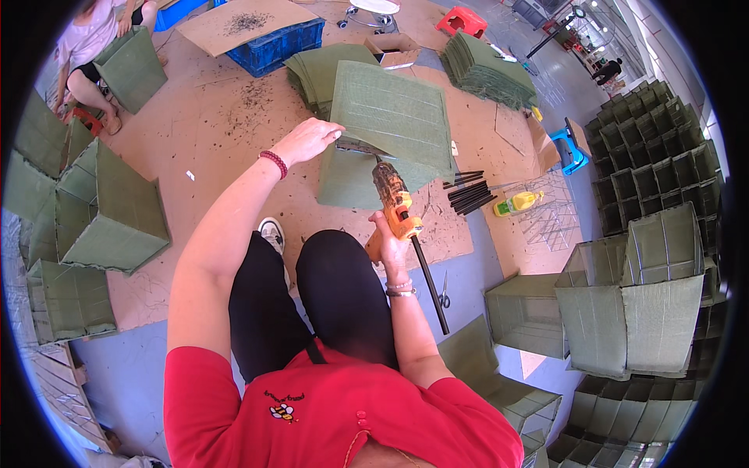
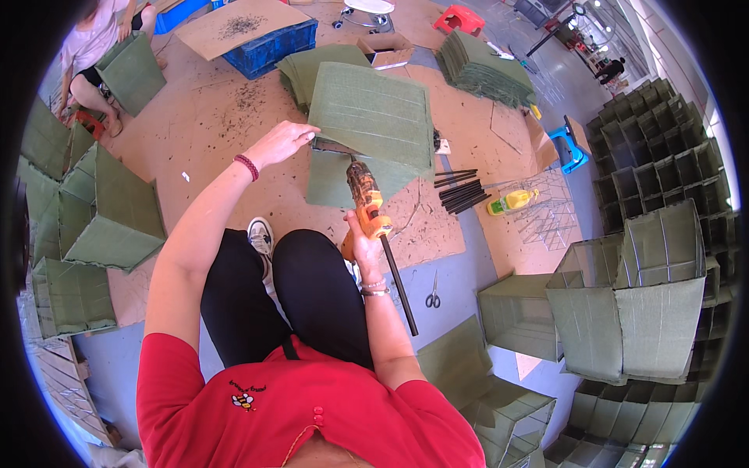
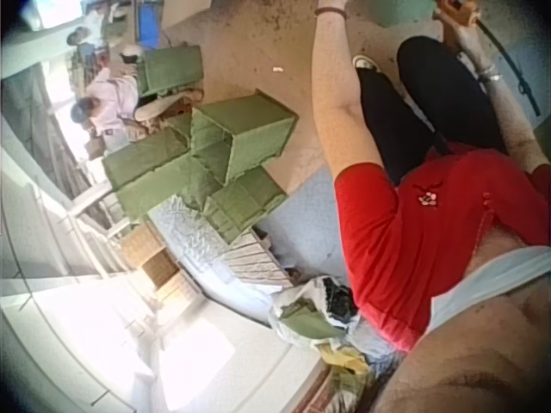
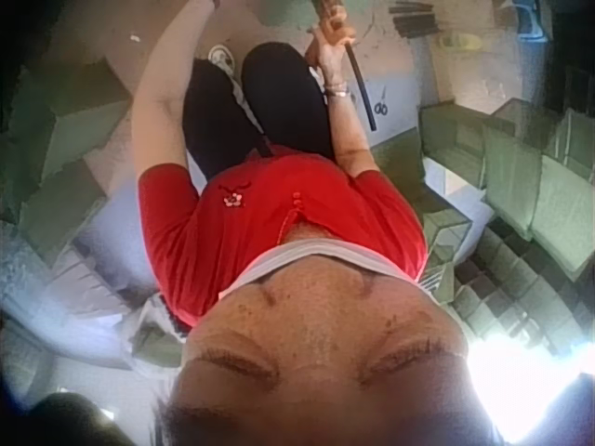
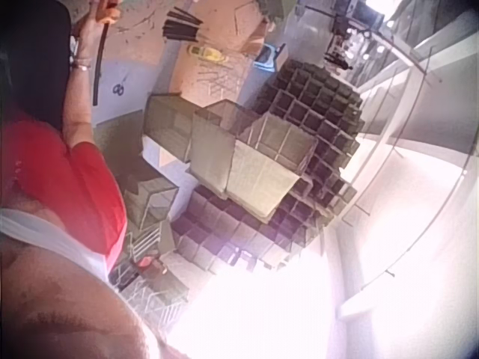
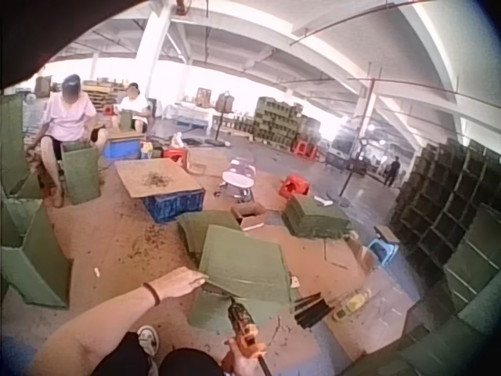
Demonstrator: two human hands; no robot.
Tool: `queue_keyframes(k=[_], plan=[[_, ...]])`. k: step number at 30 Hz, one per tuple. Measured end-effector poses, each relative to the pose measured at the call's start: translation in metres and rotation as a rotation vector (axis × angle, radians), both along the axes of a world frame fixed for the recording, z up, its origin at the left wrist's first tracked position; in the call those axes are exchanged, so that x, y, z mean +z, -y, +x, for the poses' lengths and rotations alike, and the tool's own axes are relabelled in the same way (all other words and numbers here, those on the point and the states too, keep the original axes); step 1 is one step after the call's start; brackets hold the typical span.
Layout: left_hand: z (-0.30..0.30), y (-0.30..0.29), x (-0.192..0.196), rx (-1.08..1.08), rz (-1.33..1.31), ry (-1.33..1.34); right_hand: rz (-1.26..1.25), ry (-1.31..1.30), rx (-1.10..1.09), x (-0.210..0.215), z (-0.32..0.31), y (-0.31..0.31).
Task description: Assembling collapsible green fabric storage bins using a hot glue gun to secure the components.
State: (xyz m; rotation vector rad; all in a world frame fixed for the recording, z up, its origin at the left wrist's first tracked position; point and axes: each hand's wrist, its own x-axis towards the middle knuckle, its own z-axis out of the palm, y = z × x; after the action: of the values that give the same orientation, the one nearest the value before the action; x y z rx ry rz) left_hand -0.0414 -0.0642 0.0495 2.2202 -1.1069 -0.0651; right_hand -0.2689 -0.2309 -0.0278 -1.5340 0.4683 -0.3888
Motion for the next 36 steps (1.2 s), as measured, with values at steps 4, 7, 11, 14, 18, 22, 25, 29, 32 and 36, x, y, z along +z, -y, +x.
queue_keyframes(k=[4, 7, 11, 14, 18, 22, 25, 29, 32, 36], plan=[[0.000, 0.001, 0.001, 0.004, 0.008, -0.027, 0.034, -0.023, -0.046, 0.006, -0.001, -0.004], [0.000, 0.000, 0.001, 0.006, 0.004, -0.009, 0.019, -0.028, -0.039, 0.010, -0.002, -0.003], [0.000, 0.000, 0.000, 0.005, -0.008, -0.014, 0.014, -0.014, -0.037, 0.011, -0.003, -0.003], [0.000, 0.000, 0.000, 0.010, -0.007, -0.022, 0.024, -0.002, -0.046, 0.012, -0.003, -0.002], [0.000, 0.001, 0.001, 0.013, -0.014, -0.053, 0.001, -0.004, -0.056, 0.008, -0.004, 0.001], [-0.001, 0.000, 0.001, 0.012, -0.004, -0.031, 0.038, 0.043, -0.076, 0.001, -0.001, 0.004], [-0.001, 0.000, 0.002, 0.011, 0.002, -0.036, 0.031, 0.031, -0.069, 0.002, -0.001, 0.004], [-0.002, 0.003, 0.003, 0.008, -0.003, -0.020, 0.014, 0.003, -0.059, 0.008, 0.000, -0.001], [-0.003, 0.003, 0.004, 0.011, -0.018, -0.030, 0.005, -0.021, -0.034, 0.009, -0.001, -0.004], [-0.004, 0.003, 0.006, 0.009, -0.015, -0.032, 0.012, 0.008, -0.059, 0.005, 0.000, -0.002]])
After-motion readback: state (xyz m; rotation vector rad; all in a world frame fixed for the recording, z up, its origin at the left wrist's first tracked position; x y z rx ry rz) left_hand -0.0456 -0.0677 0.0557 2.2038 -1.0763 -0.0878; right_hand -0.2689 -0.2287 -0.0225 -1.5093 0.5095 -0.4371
